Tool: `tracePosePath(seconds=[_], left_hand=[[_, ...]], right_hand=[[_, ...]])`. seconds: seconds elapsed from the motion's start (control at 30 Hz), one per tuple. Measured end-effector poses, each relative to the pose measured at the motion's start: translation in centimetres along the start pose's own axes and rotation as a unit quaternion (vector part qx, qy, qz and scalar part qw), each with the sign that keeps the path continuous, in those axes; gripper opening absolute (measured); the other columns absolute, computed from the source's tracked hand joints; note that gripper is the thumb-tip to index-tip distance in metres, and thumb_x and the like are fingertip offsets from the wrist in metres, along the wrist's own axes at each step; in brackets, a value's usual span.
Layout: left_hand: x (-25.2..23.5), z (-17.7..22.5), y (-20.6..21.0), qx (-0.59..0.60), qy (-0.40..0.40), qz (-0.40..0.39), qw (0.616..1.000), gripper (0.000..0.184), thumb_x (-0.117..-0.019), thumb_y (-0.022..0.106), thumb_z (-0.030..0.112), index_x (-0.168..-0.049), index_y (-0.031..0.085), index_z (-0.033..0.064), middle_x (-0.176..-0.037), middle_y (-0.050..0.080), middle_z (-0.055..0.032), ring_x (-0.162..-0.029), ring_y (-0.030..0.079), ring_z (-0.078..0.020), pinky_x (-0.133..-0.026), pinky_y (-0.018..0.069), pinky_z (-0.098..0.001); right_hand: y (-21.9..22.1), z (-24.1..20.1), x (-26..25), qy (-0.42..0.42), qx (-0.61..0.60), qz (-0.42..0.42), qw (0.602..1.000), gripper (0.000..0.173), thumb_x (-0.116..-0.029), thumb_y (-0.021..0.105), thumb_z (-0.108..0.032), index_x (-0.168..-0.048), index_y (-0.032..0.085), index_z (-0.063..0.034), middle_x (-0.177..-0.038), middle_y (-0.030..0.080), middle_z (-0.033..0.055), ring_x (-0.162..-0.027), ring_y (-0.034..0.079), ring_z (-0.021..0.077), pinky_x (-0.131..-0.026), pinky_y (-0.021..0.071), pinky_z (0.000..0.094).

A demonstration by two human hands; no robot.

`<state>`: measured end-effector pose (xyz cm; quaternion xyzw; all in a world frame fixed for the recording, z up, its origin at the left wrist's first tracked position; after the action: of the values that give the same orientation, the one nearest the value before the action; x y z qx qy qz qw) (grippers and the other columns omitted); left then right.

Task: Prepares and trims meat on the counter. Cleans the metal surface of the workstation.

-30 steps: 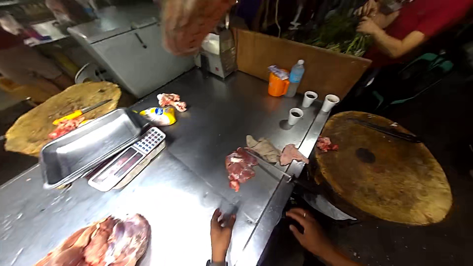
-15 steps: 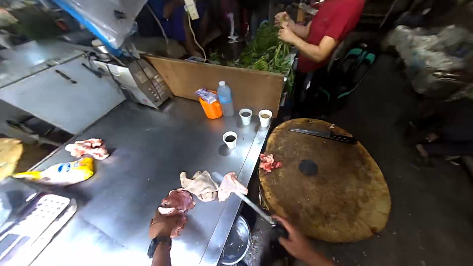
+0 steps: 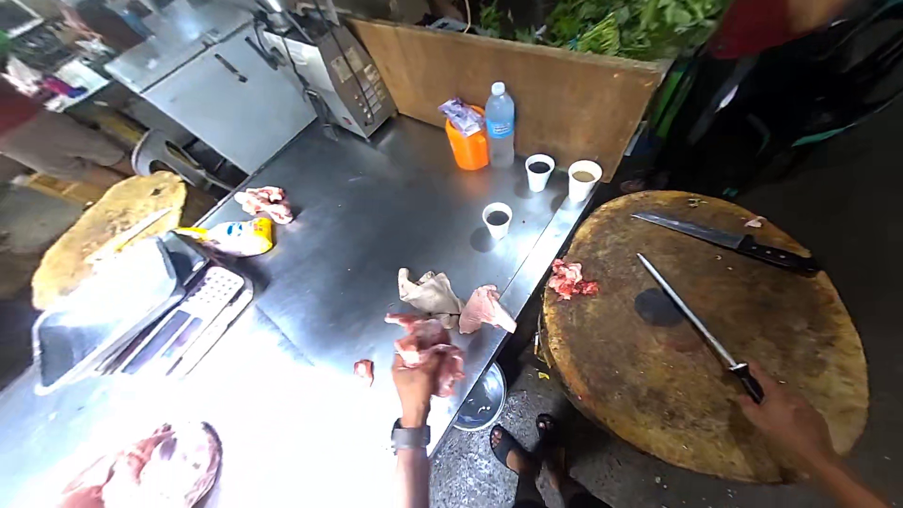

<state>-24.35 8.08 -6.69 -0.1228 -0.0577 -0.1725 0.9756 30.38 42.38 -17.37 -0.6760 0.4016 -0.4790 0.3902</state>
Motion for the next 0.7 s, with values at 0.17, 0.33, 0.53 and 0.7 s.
tracePosePath(seconds=[0.17,0.33,0.53,0.7], left_hand=[[7.6,4.8,5.7,0.062,0.087,-0.025,0.994,0.05,-0.061,0.089,0.004,-0.105,0.067,-0.003,-0.093,0.075,-0.0036,-0.087,0.073,-0.0084,-0.082,0.0628,-0.0305],[14.2,7.7,8.0,0.119,0.112,-0.156,0.974,0.055,-0.0613,0.094,0.011,-0.107,0.068,-0.0037,-0.099,0.076,-0.0035,-0.094,0.072,-0.008,-0.088,0.0618,-0.029],[19.8,8.1,19.4,0.096,0.181,-0.344,0.916,0.052,-0.0632,0.089,0.002,-0.111,0.07,-0.0061,-0.103,0.074,-0.0135,-0.096,0.072,-0.0186,-0.089,0.0608,-0.0386],[21.0,0.8,28.9,-0.143,0.154,-0.414,0.886,0.056,-0.079,0.085,0.02,-0.129,0.069,0.0041,-0.135,0.066,-0.016,-0.128,0.06,-0.0312,-0.111,0.0459,-0.0475]], right_hand=[[-1.3,-3.9,-1.0,-0.025,0.01,0.044,0.999,0.081,-0.0848,0.079,-0.015,-0.156,0.041,-0.0057,-0.144,0.046,0.0404,-0.129,0.047,0.0625,-0.101,0.0409,0.0765],[-5.2,-18.4,-3.3,-0.192,-0.191,0.027,0.962,0.063,-0.0959,0.072,-0.023,-0.151,0.049,-0.0019,-0.143,0.054,0.0312,-0.129,0.055,0.047,-0.108,0.0458,0.0619],[-11.5,-33.5,-6.6,-0.317,-0.225,-0.19,0.902,0.041,-0.0998,0.068,-0.016,-0.139,0.06,-0.0047,-0.121,0.07,0.017,-0.106,0.069,0.0249,-0.096,0.0559,0.0446],[-5.3,-44.7,-4.2,-0.421,-0.024,-0.273,0.865,0.051,-0.0981,0.072,-0.027,-0.144,0.057,-0.0106,-0.131,0.065,0.0181,-0.108,0.07,0.031,-0.096,0.0562,0.0504]])
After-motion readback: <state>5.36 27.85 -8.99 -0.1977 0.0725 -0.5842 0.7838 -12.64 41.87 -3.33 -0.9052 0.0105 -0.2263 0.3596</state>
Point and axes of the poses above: each hand's wrist, its own x-axis away from the middle knuckle, its own y-axis out of the palm, z = x × y, the point moved 4 cm from there along -x, towards the middle knuckle
